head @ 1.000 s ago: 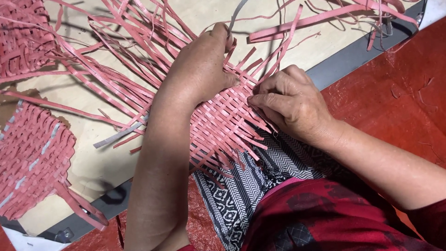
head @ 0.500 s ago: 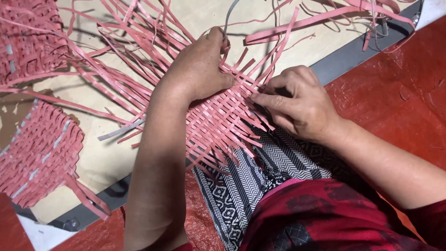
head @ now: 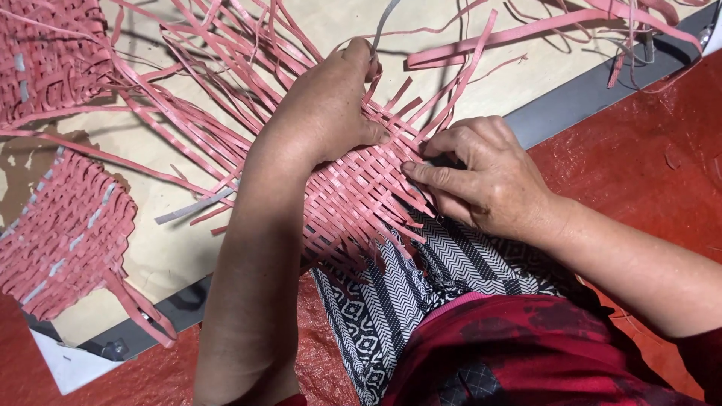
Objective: Weaving pink plastic strips together to create a mat or bag component using a thin metal tool
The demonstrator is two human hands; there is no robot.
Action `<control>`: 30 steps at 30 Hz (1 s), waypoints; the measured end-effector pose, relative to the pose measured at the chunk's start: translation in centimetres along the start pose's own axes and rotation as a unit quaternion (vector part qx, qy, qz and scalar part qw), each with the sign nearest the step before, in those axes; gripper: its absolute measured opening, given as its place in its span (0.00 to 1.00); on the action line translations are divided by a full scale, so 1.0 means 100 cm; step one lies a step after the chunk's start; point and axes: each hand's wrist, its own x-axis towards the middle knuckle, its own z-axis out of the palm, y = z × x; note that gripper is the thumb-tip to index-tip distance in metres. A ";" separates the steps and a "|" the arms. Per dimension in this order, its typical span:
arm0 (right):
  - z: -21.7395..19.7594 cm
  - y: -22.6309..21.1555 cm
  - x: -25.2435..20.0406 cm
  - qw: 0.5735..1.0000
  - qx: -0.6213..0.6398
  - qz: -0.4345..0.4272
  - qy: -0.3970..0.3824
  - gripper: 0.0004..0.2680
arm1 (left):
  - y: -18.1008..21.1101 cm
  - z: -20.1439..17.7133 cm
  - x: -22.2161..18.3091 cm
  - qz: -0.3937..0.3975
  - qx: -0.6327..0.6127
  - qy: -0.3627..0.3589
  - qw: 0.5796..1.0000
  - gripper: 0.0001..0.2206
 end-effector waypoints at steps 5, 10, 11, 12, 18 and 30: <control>0.000 -0.002 0.005 1.000 0.006 0.021 0.009 0.08 | -0.004 0.003 0.001 0.021 -0.013 0.014 1.000 0.25; -0.005 0.007 -0.005 0.999 0.019 0.026 -0.014 0.11 | 0.005 -0.001 -0.005 -0.010 -0.022 0.005 1.000 0.26; -0.008 0.010 -0.005 0.998 0.051 0.026 0.035 0.10 | 0.005 0.000 -0.005 -0.007 -0.022 0.012 1.000 0.26; -0.012 0.013 -0.006 0.993 0.083 0.025 0.083 0.11 | 0.004 0.002 -0.006 -0.005 -0.023 0.019 1.000 0.26; -0.016 0.018 -0.017 0.993 0.032 0.037 0.111 0.07 | 0.019 0.006 -0.037 -0.007 -0.073 0.146 0.986 0.39; -0.014 0.018 -0.020 0.998 -0.026 -0.053 0.001 0.13 | 0.034 0.075 -0.086 0.072 0.059 0.272 0.958 0.15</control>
